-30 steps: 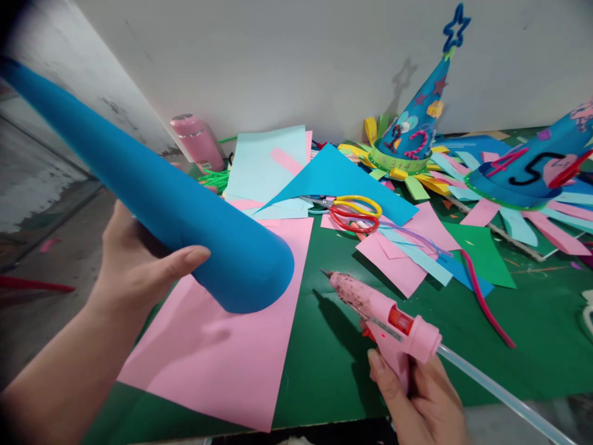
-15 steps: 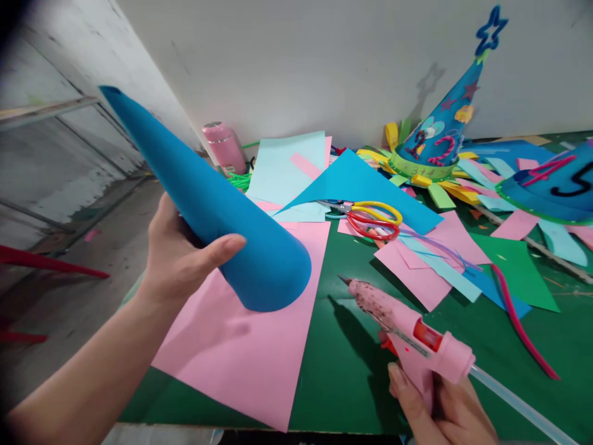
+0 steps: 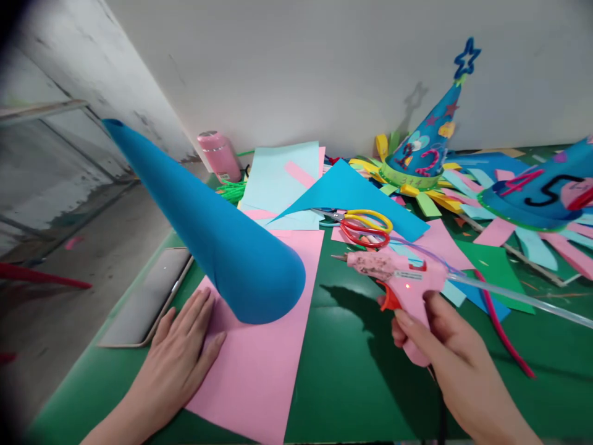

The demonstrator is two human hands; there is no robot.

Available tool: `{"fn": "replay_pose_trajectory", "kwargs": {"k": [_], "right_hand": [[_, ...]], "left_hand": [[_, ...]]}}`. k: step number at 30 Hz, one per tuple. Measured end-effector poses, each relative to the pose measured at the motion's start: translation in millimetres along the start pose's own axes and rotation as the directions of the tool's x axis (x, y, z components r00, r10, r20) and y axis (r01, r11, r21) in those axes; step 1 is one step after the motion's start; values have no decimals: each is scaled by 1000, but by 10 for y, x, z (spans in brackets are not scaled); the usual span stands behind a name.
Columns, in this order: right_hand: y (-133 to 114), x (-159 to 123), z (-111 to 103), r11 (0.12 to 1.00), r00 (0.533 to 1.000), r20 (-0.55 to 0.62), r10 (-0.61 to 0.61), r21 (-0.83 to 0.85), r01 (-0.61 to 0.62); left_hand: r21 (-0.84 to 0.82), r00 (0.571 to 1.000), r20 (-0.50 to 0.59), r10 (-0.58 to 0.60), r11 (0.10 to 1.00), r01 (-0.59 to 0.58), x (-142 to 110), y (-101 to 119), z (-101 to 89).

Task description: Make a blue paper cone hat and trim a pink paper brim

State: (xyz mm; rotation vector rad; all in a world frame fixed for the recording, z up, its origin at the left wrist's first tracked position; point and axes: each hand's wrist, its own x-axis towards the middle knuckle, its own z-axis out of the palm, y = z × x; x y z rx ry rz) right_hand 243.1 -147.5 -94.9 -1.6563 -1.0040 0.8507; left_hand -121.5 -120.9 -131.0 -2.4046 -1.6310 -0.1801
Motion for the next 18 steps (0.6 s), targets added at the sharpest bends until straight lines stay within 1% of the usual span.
{"fn": "replay_pose_trajectory", "kwargs": {"k": [2,3,5,9,12,15,18], "right_hand": [[-44,55,12,991,988,124,95,79,-106],[-61,74,21,983,979,157,127,112,-145],[-87,93,42,972,973,173,154,148,-180],[-104,96,73,958,971,174,166,204,-201],[-93,100,77,953,974,163,159,234,-194],[-74,111,75,947,976,159,147,261,-185],[-54,123,64,936,976,142,163,290,-198]], "left_hand": [[63,999,11,36,997,-37,-30,7,16],[76,998,14,56,995,-57,-30,6,9],[86,994,28,103,991,-105,-27,1,-15],[62,980,29,195,979,-196,-23,-9,-40],[-2,963,44,265,964,-265,32,-40,-33],[-72,940,80,332,942,-327,176,-104,-24],[-119,913,141,382,922,-367,387,-178,-28]]}}
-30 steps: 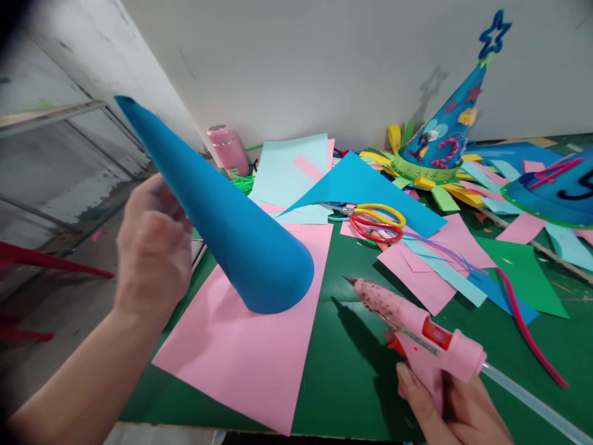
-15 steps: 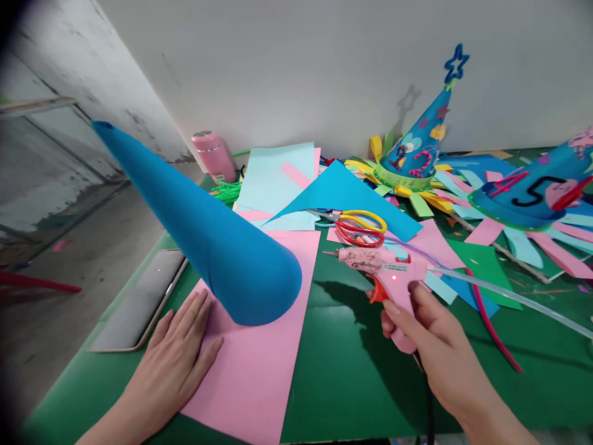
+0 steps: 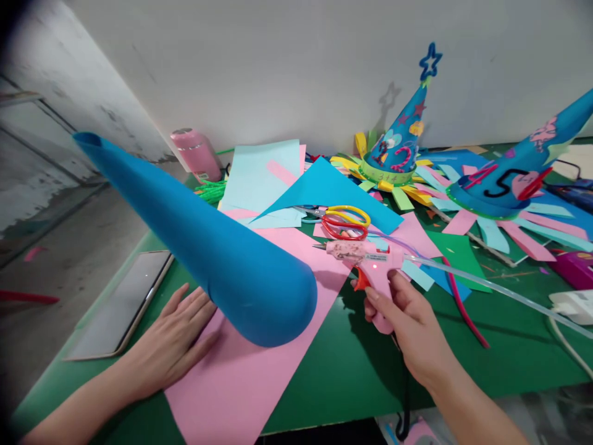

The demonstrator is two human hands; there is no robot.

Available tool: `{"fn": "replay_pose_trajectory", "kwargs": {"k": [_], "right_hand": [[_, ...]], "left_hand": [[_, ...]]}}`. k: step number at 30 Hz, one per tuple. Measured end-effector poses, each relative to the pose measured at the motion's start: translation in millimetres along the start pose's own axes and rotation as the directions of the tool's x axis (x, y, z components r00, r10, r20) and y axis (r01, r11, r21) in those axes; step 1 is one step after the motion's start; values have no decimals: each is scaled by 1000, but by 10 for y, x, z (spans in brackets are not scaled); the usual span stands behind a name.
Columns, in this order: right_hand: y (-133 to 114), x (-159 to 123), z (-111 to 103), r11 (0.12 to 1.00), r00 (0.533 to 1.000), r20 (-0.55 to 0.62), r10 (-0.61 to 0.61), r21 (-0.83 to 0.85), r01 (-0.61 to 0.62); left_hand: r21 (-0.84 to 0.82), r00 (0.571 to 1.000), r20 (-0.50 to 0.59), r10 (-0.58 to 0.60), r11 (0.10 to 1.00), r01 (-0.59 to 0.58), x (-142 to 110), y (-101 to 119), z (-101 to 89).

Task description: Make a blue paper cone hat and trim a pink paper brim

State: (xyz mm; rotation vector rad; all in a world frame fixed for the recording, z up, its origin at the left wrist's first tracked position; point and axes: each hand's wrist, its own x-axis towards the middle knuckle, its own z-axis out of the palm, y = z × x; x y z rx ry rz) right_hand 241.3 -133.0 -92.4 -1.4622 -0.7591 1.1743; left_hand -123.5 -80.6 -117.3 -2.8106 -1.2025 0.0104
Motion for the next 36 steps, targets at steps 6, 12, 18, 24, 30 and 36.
{"fn": "replay_pose_trajectory", "kwargs": {"k": [6,12,18,24,30,36], "right_hand": [[-37,70,-63,1000,1000,-13,-18,12,18],[-175,224,-142,999,999,-41,-23,-23,22],[-229,273,-130,999,999,-38,-13,-53,11],[-161,354,-116,983,999,-9,-48,-176,46],[-138,474,-184,849,988,18,-154,-510,141],[-177,473,-246,586,946,-11,-323,-788,191]], "left_hand": [[-1,993,114,7,1000,-7,335,-283,-103],[22,990,120,69,997,-72,519,-517,-120],[70,999,-24,23,997,-21,525,-611,-144],[-143,892,-232,-389,920,364,277,-78,-196],[-66,935,-212,-283,959,275,110,639,-89],[37,958,-184,-222,972,232,76,584,66]]}}
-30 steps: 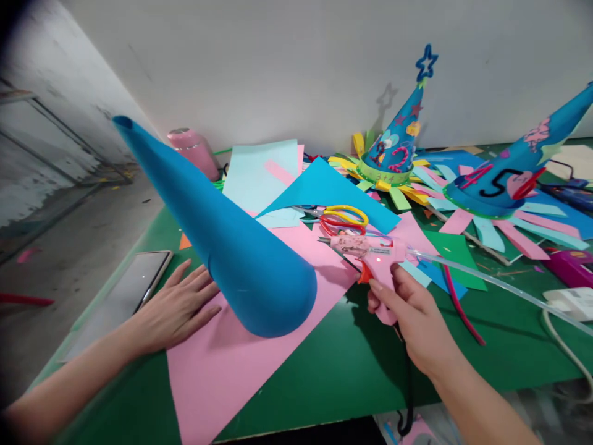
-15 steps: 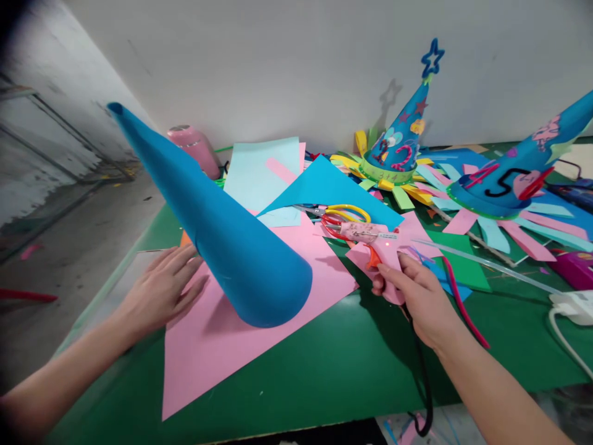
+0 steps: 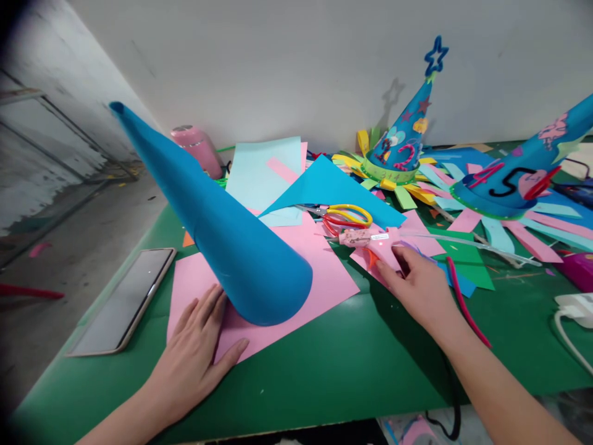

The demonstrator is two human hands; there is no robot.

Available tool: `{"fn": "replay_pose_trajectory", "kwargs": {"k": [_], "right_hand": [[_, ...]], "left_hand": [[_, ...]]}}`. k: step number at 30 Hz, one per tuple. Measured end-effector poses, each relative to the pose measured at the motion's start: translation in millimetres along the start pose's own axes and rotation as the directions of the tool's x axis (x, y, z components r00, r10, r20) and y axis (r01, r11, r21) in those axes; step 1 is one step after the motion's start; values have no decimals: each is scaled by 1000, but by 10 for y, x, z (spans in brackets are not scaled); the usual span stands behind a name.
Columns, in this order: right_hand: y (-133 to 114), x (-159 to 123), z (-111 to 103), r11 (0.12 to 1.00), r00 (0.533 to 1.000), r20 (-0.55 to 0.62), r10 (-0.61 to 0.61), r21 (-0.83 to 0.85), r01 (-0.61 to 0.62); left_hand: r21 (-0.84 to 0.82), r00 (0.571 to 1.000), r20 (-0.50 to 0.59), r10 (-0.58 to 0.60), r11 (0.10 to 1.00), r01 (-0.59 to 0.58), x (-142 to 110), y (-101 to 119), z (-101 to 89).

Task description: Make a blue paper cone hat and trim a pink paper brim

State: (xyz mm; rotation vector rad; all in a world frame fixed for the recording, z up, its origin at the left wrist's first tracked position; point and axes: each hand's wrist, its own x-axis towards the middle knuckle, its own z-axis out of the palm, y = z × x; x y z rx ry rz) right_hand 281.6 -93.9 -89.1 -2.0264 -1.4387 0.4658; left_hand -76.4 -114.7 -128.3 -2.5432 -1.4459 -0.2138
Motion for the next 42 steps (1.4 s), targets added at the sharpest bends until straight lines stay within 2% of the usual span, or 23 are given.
{"fn": "replay_pose_trajectory", "kwargs": {"k": [3,6,8,9,11,13,16,22,28,34,42], "right_hand": [[20,-18,-24,996,999,-15,-41,-85,40],[-39,-94,1,986,991,-89,-96,-148,82],[-153,-181,73,981,979,-108,-173,-108,162],[-229,-229,125,971,965,-106,-240,-23,239],[-394,-314,252,929,938,35,-344,155,335],[-543,-364,388,907,900,170,-401,209,365],[-682,-366,573,904,861,287,-419,225,364],[-734,-292,773,891,843,314,-438,275,361],[-750,-237,768,901,833,356,-423,263,345],[-745,-172,746,872,798,356,-486,262,414],[-683,-97,689,852,766,373,-523,218,475]], "left_hand": [[-7,1000,13,11,1000,-11,5,-73,0],[-6,999,14,31,1000,-31,16,-93,-21],[-6,999,11,39,999,-39,27,-91,-33],[-7,999,8,42,999,-42,33,-89,-38],[-10,999,0,43,999,-43,45,-85,-49],[-13,999,-8,43,999,-44,55,-83,-57],[-18,998,-30,50,999,-50,62,-87,-62],[-14,998,-10,68,998,-69,40,-119,-53],[-26,997,17,73,997,-73,40,-132,-54],[-44,996,59,68,997,-65,32,-143,-55],[-37,995,56,84,996,-82,19,-154,-75]]}}
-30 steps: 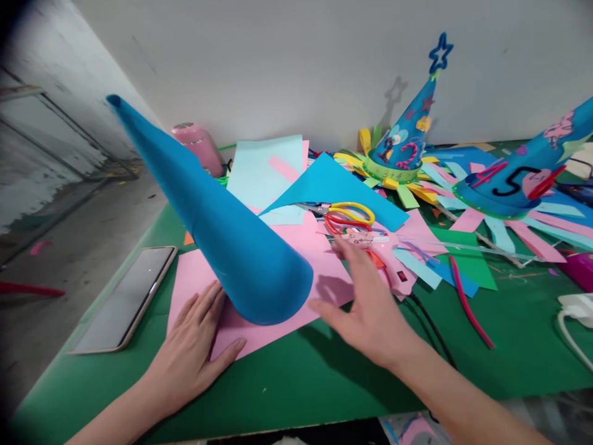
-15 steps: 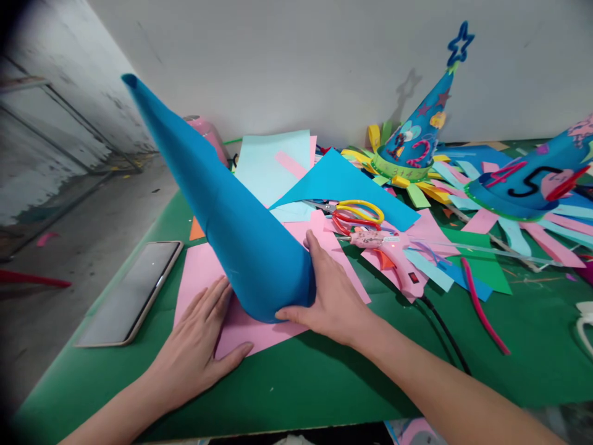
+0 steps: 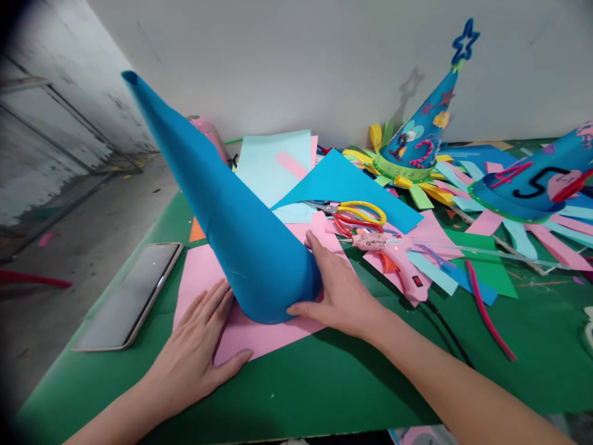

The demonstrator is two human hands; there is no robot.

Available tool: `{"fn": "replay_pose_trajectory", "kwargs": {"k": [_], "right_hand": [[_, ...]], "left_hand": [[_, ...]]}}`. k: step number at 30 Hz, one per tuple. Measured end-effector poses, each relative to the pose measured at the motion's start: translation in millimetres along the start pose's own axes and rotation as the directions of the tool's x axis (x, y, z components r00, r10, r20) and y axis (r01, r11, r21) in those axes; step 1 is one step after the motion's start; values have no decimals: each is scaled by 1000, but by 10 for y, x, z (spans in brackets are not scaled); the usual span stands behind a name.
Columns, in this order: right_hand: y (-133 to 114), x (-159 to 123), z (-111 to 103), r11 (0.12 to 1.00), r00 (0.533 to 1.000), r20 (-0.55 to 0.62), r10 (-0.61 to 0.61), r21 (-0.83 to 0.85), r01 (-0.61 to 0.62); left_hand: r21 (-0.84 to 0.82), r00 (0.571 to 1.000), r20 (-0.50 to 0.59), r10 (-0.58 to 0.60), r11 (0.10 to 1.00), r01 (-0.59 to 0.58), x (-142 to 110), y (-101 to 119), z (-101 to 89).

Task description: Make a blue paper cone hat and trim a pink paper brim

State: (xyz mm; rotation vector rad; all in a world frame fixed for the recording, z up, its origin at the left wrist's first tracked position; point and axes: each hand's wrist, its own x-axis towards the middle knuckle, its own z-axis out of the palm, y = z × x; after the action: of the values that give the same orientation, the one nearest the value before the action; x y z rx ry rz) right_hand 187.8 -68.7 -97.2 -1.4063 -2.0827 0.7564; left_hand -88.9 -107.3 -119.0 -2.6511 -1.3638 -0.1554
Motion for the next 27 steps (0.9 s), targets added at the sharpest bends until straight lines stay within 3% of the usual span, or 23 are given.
{"fn": "replay_pose_trajectory", "kwargs": {"k": [3,11,15,27], "right_hand": [[-44,-41,41,1000,1000,-26,-10,16,10],[-517,63,284,1000,947,-322,-13,-17,8],[-533,177,269,999,942,-336,-5,-43,-10],[-440,204,171,993,954,-280,-104,-76,86]], "left_hand": [[7,1000,1,8,1000,-8,2,7,-7],[-22,1000,-25,-2,1000,1,-4,8,26],[-49,1000,-8,-8,999,7,-18,3,27],[-82,999,33,18,997,-16,-44,-74,26]]}}
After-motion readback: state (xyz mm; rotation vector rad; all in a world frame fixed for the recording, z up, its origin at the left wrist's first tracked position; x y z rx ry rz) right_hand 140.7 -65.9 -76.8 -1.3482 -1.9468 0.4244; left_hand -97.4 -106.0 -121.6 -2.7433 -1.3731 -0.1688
